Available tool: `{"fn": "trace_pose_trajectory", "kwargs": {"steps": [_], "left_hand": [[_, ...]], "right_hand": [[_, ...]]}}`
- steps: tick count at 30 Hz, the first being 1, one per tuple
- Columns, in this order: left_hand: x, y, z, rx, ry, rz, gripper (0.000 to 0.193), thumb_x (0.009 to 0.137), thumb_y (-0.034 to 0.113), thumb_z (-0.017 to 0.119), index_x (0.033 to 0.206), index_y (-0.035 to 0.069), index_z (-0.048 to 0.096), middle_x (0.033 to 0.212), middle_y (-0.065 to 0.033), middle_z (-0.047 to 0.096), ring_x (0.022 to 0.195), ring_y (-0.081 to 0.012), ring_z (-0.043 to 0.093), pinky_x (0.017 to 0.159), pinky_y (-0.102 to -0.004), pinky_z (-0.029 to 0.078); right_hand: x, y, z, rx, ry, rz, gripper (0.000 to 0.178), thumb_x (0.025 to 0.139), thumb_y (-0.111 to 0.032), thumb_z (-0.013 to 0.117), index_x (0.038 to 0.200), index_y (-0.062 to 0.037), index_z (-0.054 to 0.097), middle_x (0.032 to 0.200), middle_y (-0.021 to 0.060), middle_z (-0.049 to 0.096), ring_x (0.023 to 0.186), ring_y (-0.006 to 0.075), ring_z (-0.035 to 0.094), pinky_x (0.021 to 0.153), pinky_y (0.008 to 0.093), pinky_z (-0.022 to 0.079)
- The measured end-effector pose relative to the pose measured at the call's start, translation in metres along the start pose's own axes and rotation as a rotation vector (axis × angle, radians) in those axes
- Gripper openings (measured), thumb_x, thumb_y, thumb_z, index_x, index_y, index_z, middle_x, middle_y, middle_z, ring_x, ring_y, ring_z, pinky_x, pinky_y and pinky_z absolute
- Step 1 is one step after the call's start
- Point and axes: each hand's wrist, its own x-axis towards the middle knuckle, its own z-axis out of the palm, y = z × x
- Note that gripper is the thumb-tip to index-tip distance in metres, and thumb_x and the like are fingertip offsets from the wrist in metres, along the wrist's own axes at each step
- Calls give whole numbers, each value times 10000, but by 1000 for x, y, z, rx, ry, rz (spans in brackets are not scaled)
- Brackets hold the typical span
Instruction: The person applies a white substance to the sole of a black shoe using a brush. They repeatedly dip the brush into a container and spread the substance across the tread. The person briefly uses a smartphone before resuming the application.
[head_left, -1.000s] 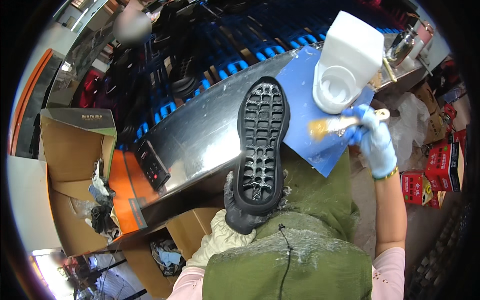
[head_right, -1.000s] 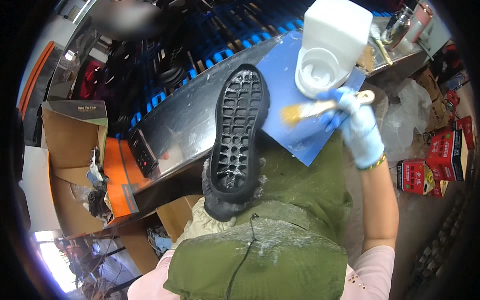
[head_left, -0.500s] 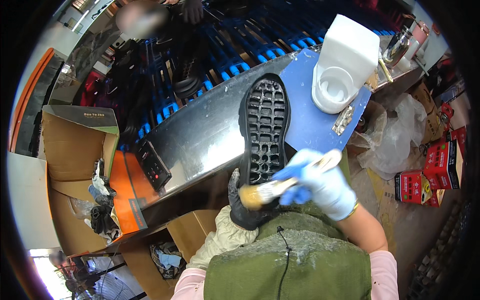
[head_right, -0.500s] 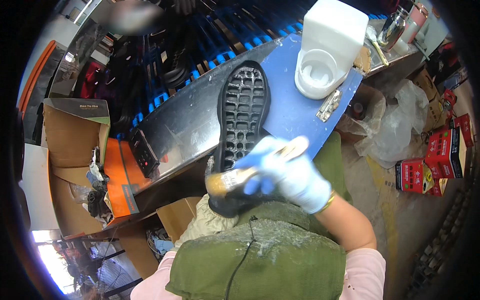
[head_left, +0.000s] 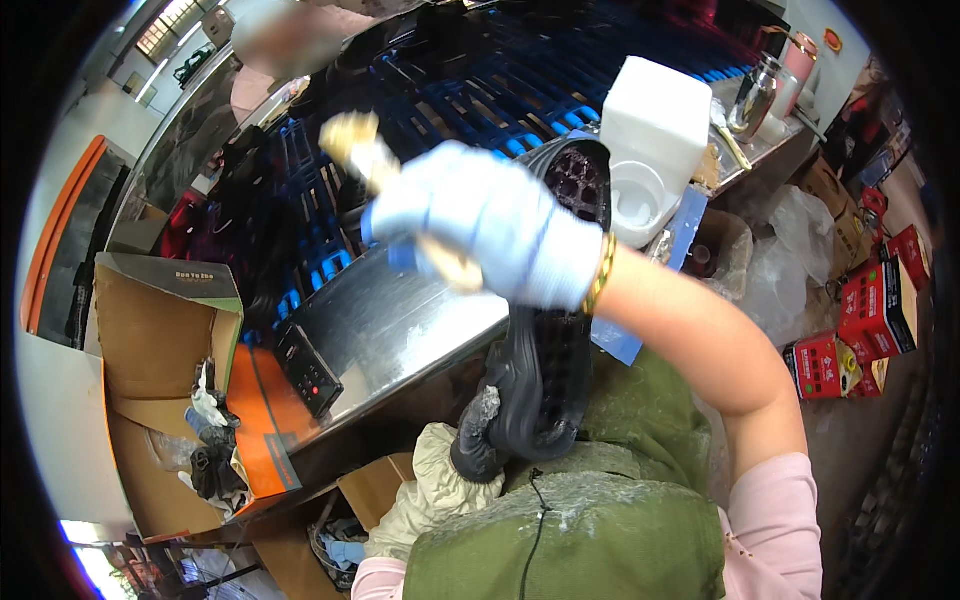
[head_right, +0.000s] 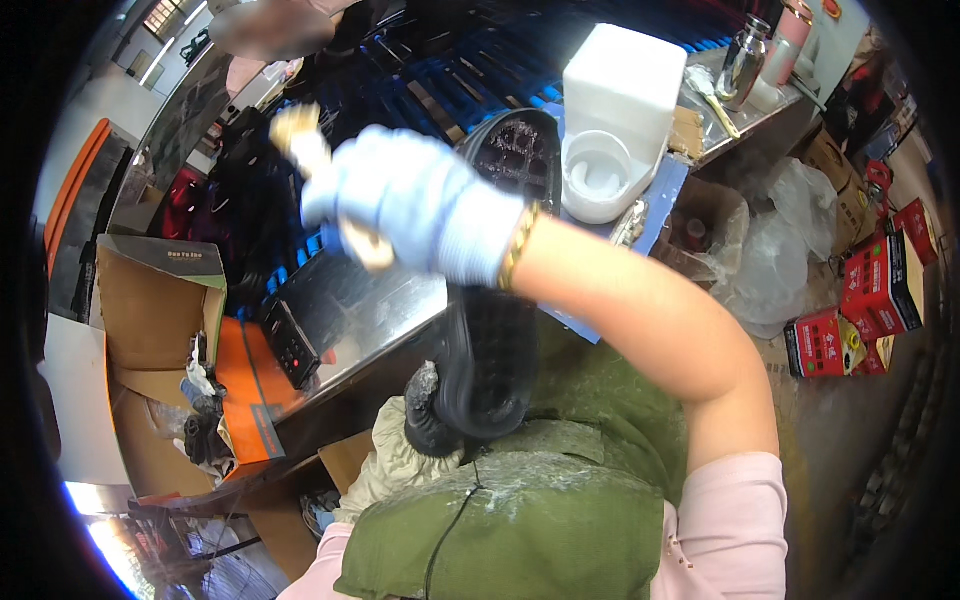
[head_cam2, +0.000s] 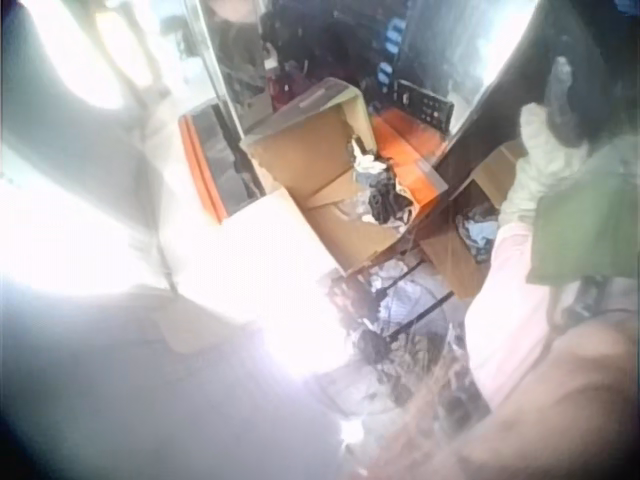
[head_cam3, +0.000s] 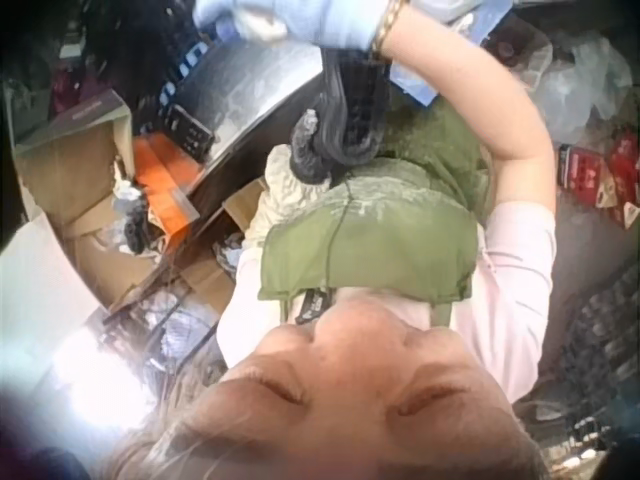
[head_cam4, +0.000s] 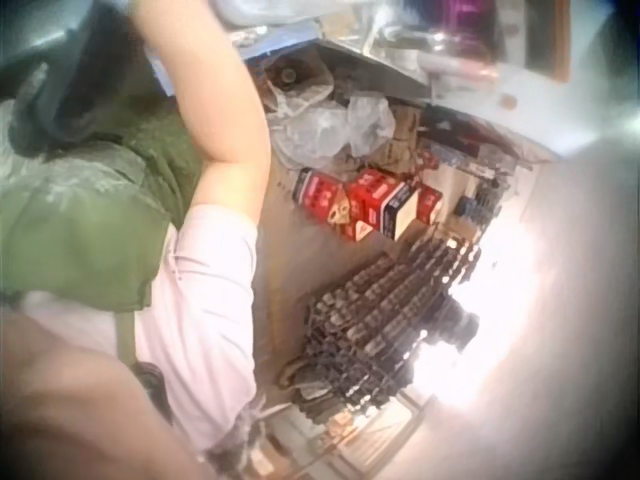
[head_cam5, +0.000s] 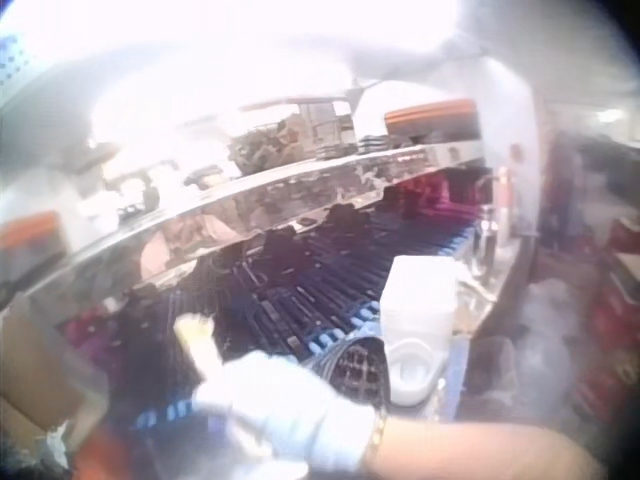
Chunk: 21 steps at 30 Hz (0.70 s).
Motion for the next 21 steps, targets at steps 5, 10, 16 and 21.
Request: {"fn": "trace_pose_trajectory", "kwargs": {"steps": [5,10,16,21], "left_hand": [[-13,15,-11,54,6,8,506,1090,304,484,1498,9,432,1392,-189,575,1217,-273,620,1019,-428,553],[-36,21,-13,67,25,5,512,1090,311,480,1502,12,427,1402,-189,566,1224,-272,615,1020,-427,552],[-43,21,-18,83,23,-15,519,1090,320,476,1507,16,422,1415,-188,556,1233,-269,609,1020,-425,550],[-42,18,-16,101,22,-35,524,1090,327,472,1511,19,417,1426,-187,548,1241,-268,604,1020,-423,549]], "right_hand": [[-50,-74,14,402,-407,249,251,868,-263,748,1092,-187,665,974,126,640,915,330,634,795,432,535],[-61,-136,-2,872,-221,317,307,888,-274,755,1160,-194,636,1039,105,620,1019,320,615,866,441,525],[-70,-109,1,409,-194,263,261,838,-188,702,1081,-160,611,928,114,557,879,333,566,763,441,487],[-57,-31,-21,-151,-2,80,218,755,-156,687,972,-161,662,886,99,548,868,312,562,700,424,475]]}}
